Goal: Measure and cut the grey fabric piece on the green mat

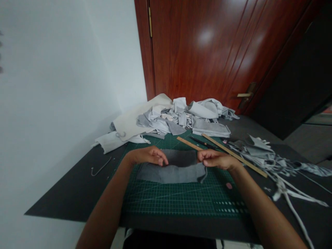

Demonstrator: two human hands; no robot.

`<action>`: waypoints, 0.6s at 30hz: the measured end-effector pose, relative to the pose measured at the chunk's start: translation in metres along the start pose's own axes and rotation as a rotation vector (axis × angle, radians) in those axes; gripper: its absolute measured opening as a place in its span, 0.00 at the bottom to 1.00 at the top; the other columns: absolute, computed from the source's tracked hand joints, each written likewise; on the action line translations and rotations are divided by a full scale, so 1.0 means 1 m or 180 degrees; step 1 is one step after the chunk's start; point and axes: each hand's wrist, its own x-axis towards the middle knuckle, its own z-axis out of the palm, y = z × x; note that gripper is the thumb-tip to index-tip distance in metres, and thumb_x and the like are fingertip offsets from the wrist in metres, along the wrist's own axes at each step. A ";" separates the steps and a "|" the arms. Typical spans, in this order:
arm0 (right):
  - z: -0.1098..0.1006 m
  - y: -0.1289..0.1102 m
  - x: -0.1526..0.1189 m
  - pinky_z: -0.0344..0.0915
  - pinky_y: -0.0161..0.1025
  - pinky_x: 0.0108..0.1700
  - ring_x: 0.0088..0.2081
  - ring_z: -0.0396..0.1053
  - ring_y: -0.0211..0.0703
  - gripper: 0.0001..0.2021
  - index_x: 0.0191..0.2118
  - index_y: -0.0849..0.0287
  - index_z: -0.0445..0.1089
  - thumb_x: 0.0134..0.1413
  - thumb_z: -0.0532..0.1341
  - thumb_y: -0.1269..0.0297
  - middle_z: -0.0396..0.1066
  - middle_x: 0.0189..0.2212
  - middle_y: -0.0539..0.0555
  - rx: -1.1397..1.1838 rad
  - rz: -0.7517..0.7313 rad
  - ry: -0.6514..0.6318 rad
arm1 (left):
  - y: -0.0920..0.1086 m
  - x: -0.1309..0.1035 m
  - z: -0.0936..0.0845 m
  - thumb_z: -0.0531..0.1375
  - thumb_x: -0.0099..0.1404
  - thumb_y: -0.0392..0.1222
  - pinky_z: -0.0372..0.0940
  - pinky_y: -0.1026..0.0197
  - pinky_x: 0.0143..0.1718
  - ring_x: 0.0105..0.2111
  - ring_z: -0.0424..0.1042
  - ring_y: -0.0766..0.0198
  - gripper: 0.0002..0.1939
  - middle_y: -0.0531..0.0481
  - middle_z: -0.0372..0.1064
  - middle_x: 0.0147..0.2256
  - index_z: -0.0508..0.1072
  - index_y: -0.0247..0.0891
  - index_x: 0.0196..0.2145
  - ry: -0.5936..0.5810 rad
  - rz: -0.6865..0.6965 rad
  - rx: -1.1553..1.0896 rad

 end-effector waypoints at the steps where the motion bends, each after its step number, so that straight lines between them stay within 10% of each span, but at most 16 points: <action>1: 0.003 -0.002 -0.001 0.57 0.34 0.34 0.30 0.64 0.38 0.22 0.34 0.60 0.69 0.52 0.72 0.45 0.68 0.28 0.47 0.0030 0.0131 -0.0418 | 0.002 -0.005 0.000 0.67 0.56 0.70 0.68 0.59 0.36 0.34 0.78 0.55 0.34 0.42 0.80 0.35 0.80 0.36 0.46 -0.0209 0.0070 -0.0368; 5: 0.017 -0.004 0.006 0.66 0.41 0.40 0.35 0.75 0.47 0.28 0.39 0.64 0.73 0.55 0.67 0.38 0.76 0.31 0.55 0.0105 0.0684 -0.1555 | 0.002 -0.013 0.000 0.63 0.51 0.78 0.72 0.49 0.36 0.32 0.80 0.46 0.44 0.36 0.80 0.32 0.79 0.34 0.46 -0.0442 0.0559 -0.1360; 12: 0.030 0.028 0.039 0.69 0.42 0.42 0.38 0.73 0.45 0.21 0.41 0.59 0.72 0.62 0.62 0.43 0.74 0.36 0.54 -0.1518 -0.0069 0.0574 | -0.021 0.014 -0.001 0.51 0.69 0.69 0.71 0.56 0.37 0.34 0.76 0.57 0.33 0.40 0.76 0.35 0.75 0.34 0.46 0.0862 0.0038 0.0288; 18: 0.030 0.049 0.042 0.47 0.65 0.69 0.72 0.51 0.62 0.23 0.61 0.52 0.70 0.63 0.64 0.52 0.55 0.72 0.65 -0.3110 0.0236 0.0776 | -0.047 0.032 0.005 0.63 0.64 0.56 0.64 0.47 0.55 0.51 0.69 0.48 0.20 0.42 0.72 0.45 0.76 0.38 0.44 0.1577 -0.0622 0.2058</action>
